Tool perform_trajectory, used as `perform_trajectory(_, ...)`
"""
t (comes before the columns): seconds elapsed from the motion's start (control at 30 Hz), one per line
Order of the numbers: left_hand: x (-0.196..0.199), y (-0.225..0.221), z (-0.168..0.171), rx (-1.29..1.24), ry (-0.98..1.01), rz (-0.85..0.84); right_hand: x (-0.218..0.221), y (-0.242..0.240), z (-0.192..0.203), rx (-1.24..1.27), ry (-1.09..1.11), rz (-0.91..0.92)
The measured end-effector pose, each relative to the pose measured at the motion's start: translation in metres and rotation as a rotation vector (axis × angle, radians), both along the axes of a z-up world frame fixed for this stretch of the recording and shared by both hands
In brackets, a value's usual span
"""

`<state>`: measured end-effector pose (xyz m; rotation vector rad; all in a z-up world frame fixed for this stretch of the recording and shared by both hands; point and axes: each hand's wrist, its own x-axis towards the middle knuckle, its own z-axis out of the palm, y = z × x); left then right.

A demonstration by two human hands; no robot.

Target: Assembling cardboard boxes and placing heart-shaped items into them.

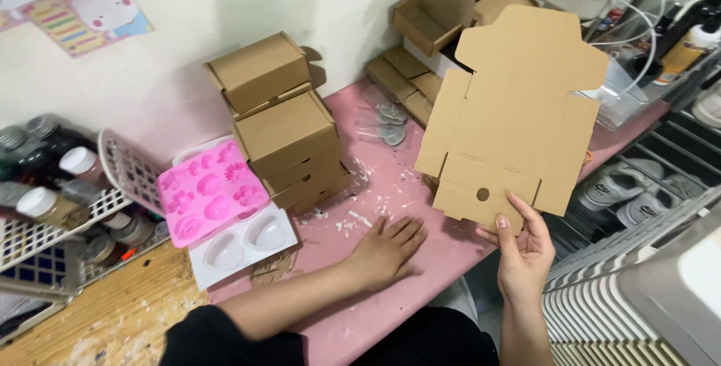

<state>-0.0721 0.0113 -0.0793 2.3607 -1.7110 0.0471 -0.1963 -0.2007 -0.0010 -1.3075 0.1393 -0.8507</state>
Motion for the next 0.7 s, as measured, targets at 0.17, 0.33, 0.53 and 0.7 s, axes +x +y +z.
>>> perform_trajectory(0.17,-0.036,0.075,0.034,0.081,-0.150,0.053,0.003,0.014,-0.003,0.012,0.017,0.068)
perform_trajectory(0.33,-0.061,0.109,0.070,0.450,-0.154,0.272,0.005,0.033,0.001,-0.005,0.044,0.142)
perform_trajectory(0.53,-0.066,0.096,0.088,0.660,0.004,0.540,0.003,0.048,0.002,-0.018,0.077,0.139)
perform_trajectory(0.7,-0.045,0.109,0.040,0.741,-0.405,0.518,0.001,0.047,-0.004,0.020,0.103,0.165)
